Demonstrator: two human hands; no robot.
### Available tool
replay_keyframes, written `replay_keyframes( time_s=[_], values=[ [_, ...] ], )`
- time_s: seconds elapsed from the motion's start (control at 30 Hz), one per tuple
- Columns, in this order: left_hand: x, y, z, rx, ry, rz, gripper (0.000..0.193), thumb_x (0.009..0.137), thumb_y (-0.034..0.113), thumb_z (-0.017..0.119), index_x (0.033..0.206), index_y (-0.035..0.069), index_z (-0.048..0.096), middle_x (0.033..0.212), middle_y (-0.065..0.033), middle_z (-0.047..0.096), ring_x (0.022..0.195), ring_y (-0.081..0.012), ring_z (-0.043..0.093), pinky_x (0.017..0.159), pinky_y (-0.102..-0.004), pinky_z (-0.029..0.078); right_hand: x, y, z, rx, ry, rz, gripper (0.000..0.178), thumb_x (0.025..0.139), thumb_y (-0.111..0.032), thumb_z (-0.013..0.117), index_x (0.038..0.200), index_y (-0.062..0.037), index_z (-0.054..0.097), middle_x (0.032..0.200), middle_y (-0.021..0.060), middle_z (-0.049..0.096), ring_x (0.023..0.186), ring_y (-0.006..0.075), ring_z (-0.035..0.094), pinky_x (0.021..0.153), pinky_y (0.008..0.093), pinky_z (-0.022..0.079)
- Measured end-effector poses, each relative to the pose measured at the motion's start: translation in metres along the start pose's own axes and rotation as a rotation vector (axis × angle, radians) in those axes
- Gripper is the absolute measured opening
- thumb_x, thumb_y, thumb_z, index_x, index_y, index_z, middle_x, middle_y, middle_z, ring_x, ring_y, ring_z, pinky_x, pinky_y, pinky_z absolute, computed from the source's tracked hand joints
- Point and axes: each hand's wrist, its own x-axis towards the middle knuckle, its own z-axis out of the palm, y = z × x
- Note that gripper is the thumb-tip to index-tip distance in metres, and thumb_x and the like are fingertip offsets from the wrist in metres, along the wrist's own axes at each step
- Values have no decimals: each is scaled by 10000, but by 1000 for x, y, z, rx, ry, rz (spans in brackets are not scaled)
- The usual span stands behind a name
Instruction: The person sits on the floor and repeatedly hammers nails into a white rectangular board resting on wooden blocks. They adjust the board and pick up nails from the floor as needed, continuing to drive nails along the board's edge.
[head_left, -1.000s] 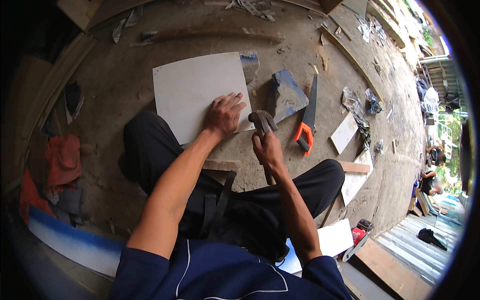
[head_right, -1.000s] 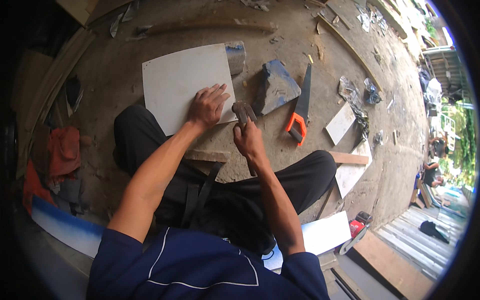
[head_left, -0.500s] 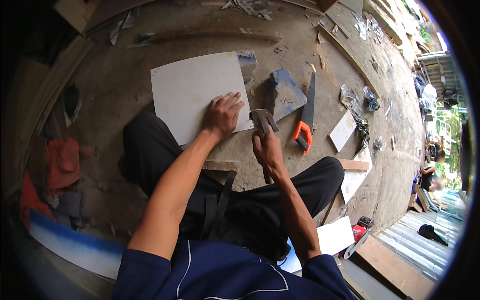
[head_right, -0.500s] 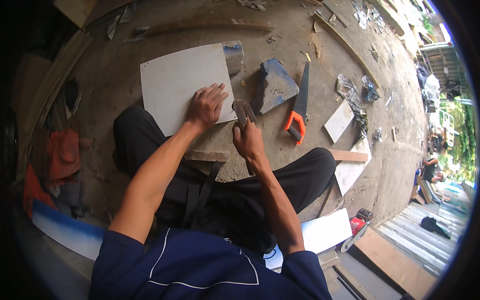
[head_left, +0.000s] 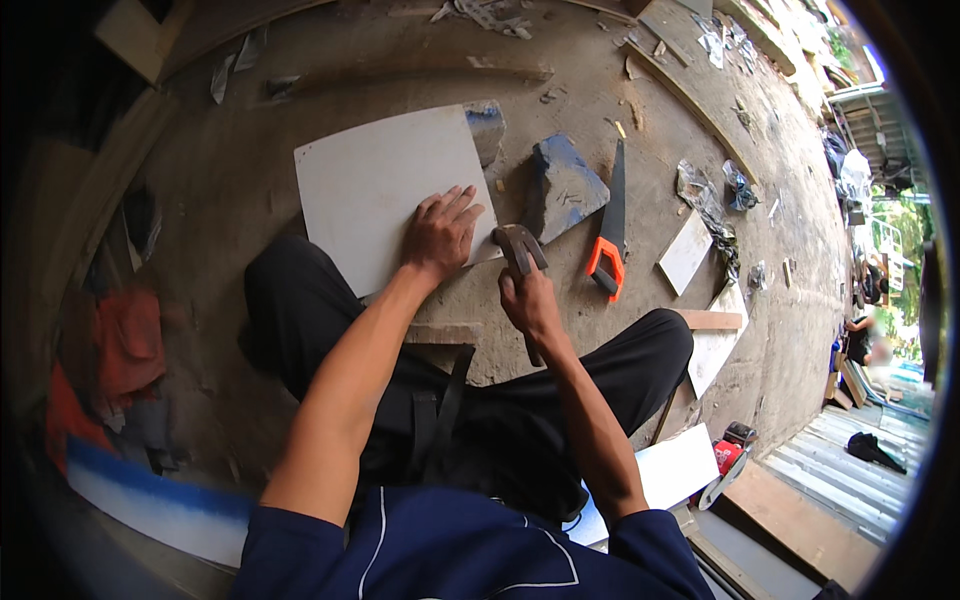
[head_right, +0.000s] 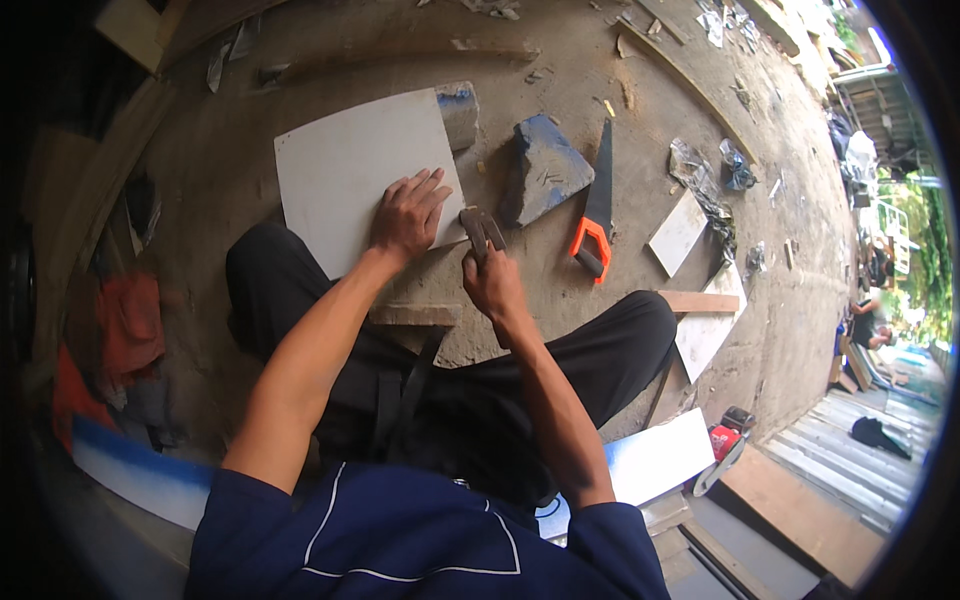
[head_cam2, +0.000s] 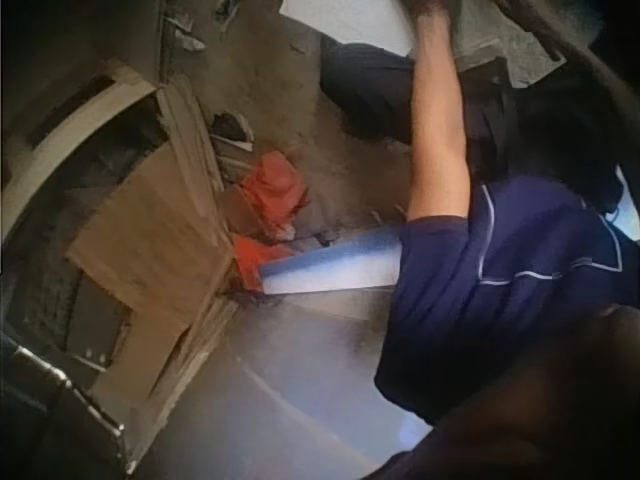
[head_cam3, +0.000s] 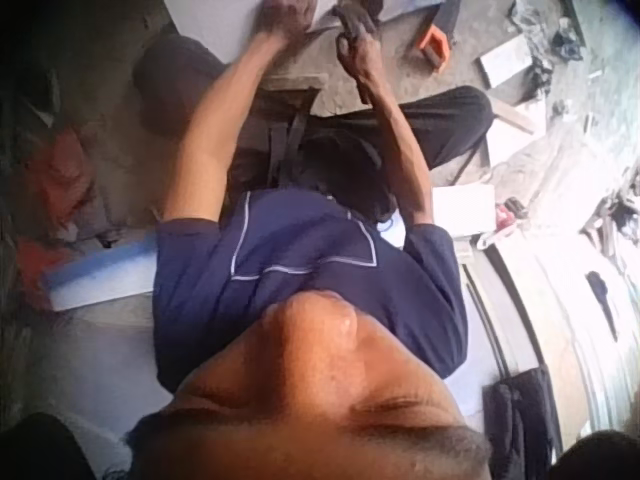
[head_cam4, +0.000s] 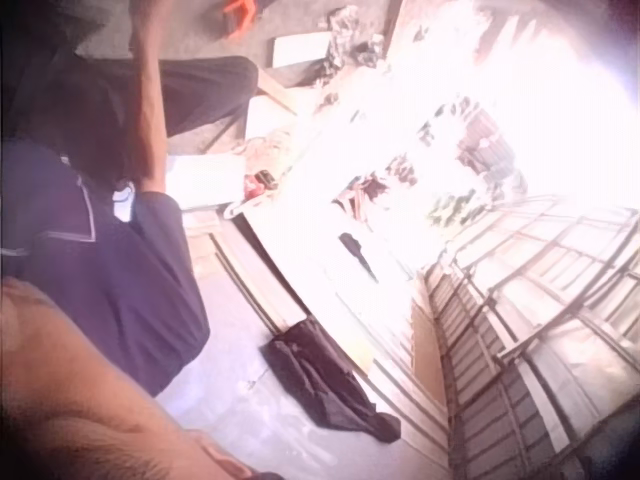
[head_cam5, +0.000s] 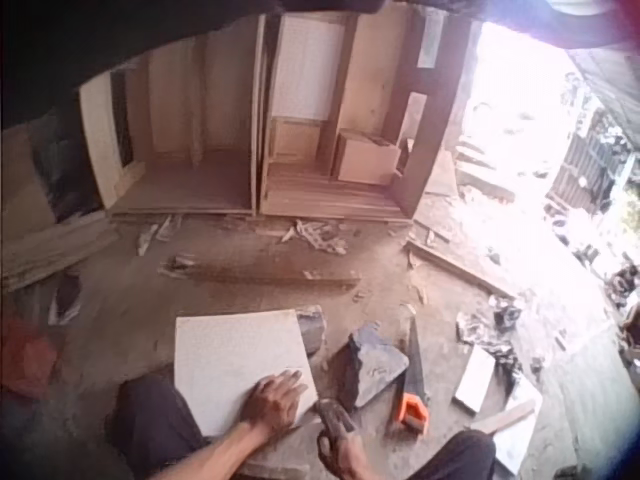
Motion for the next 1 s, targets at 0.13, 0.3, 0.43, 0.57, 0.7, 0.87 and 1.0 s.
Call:
replay_keyframes(
  time_s=[0.13, 0.3, 0.43, 0.57, 0.7, 0.87, 1.0],
  values=[
    [2, -6, -1, 20, -3, 3, 280, 917, 151, 558, 1180, 128, 653, 1363, -93, 586, 1282, -281, 516, 1078, -444, 357, 11, -7, -4, 96, -29, 130, 301, 864, -157, 561, 1110, 15, 576, 814, 330, 621, 804, 507, 617, 726, 546, 482],
    [3, -1, -2, 7, -13, -2, 290, 915, 148, 557, 1188, 129, 652, 1372, -91, 579, 1285, -280, 513, 1084, -441, 355, 6, 2, -2, 27, -4, -31, 319, 885, -151, 552, 1166, -3, 518, 771, 301, 618, 772, 494, 621, 701, 500, 488],
    [1, -3, -1, 29, -18, -3, 292, 915, 151, 552, 1188, 129, 654, 1375, -88, 578, 1287, -279, 511, 1085, -441, 354, 8, -11, -8, 37, 15, 18, 310, 874, -152, 564, 1134, 17, 558, 811, 310, 631, 792, 504, 617, 699, 535, 486],
    [1, -4, -2, 17, -14, 1, 289, 916, 157, 551, 1183, 133, 658, 1373, -84, 580, 1285, -277, 513, 1084, -441, 353, 4, -18, -12, 92, 33, -35, 331, 868, -137, 568, 1162, 11, 533, 809, 308, 631, 787, 505, 615, 703, 536, 487],
    [0, -4, 0, 26, -14, 1, 291, 911, 162, 558, 1184, 136, 657, 1372, -82, 581, 1283, -274, 514, 1084, -438, 351, 6, -4, -6, 59, -48, 5, 334, 879, -145, 574, 1170, 11, 526, 800, 307, 634, 777, 503, 618, 700, 529, 492],
    [1, -3, -1, 30, -12, 1, 295, 899, 160, 569, 1175, 135, 667, 1361, -86, 591, 1285, -267, 519, 1088, -424, 347, 8, 4, -2, 28, -6, -20, 359, 874, -160, 579, 1180, 18, 524, 804, 323, 634, 781, 492, 630, 695, 522, 498],
    [0, -6, 1, 38, -13, 6, 300, 899, 172, 571, 1181, 138, 669, 1362, -82, 590, 1284, -267, 518, 1093, -425, 340, 6, 0, -3, 75, -32, 29, 329, 881, -170, 571, 1179, -35, 542, 774, 277, 623, 752, 471, 622, 677, 495, 479]
  ],
)
